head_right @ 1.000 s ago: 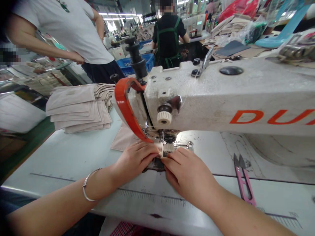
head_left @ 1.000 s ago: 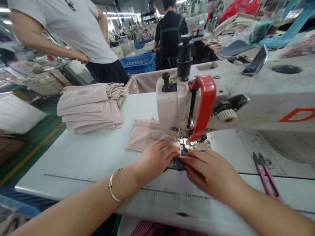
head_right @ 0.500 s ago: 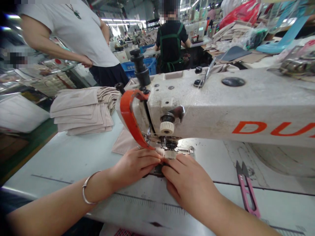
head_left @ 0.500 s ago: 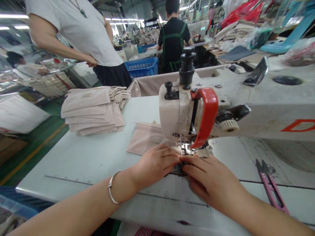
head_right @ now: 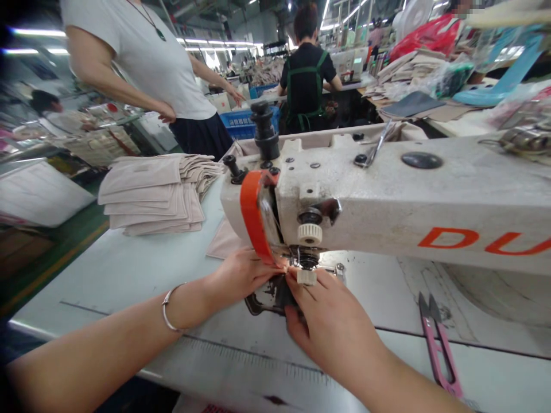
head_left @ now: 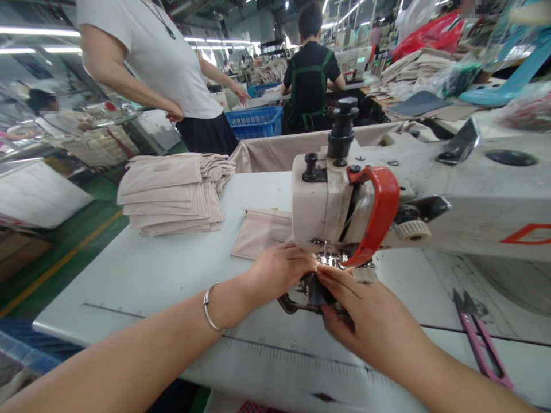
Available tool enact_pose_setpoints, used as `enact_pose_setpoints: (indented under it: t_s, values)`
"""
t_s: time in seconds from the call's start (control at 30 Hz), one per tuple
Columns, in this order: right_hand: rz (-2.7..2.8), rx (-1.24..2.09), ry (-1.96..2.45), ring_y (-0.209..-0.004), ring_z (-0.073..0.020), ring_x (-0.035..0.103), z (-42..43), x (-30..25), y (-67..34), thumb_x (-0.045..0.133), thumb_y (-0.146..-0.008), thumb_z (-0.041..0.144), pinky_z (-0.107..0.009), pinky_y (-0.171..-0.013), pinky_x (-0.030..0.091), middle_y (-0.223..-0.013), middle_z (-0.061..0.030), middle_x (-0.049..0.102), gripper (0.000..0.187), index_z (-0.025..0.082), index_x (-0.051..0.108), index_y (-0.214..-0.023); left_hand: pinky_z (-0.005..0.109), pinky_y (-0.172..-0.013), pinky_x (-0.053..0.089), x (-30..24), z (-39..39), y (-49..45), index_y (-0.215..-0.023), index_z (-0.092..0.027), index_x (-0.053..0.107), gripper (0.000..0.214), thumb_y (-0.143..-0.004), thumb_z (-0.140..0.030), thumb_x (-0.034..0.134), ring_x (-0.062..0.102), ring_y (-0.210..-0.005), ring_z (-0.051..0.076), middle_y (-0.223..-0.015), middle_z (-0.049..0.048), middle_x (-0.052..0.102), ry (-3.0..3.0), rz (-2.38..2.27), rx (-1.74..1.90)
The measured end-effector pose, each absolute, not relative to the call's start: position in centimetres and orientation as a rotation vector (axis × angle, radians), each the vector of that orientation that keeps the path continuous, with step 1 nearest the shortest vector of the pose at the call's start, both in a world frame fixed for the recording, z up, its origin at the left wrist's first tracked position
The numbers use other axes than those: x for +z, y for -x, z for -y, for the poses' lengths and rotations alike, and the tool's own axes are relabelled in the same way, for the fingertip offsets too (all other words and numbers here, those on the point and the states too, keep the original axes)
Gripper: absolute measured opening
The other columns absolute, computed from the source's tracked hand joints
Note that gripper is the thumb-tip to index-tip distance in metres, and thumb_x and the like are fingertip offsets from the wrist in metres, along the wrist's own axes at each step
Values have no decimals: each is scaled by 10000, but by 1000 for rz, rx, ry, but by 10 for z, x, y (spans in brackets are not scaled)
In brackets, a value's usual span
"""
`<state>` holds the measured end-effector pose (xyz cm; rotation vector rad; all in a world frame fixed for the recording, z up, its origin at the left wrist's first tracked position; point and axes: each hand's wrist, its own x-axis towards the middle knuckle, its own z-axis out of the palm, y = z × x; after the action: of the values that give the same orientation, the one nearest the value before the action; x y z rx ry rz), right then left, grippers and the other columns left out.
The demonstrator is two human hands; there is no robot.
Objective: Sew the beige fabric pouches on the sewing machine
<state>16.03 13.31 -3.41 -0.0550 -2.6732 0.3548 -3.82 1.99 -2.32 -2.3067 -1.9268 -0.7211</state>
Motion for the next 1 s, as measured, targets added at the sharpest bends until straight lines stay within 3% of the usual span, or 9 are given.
enact_pose_setpoints:
  t_s: [0.4,0.67,0.83,1.0]
  values:
    - [2665,341,44,-1064,-319,567,-133,-35,-157,522,-885,202,-503,-913,517,-1227,-112,626,349,106,604,-1210,321,-911,555,-25,-29,47,-1019,-217,715,197,-946,-181,536,671,-1019,189,-1026,26,733,2225,1932,-709]
    - [2696,338,51,-1055,-309,580,-133,-35,-157,506,-901,209,-512,-885,525,-1224,-109,636,339,107,613,-1207,343,-947,544,-28,-28,51,-1061,-219,718,361,-794,-40,555,639,-1095,207,-1099,24,723,2250,2005,-691]
    - [2709,338,44,-1067,-305,582,-133,-35,-157,500,-904,216,-508,-881,528,-1228,-99,641,329,113,628,-1189,341,-921,549,-27,-29,53,-1101,-236,697,357,-853,-56,514,645,-1061,199,-1115,13,711,2265,1996,-572]
    - [2703,352,27,-1091,-298,573,-134,-35,-157,488,-915,204,-499,-925,514,-1229,-98,643,321,103,639,-1180,386,-1013,485,-18,-26,46,-1195,-186,619,301,-915,-107,541,593,-1157,236,-1240,62,655,2301,1961,-241]
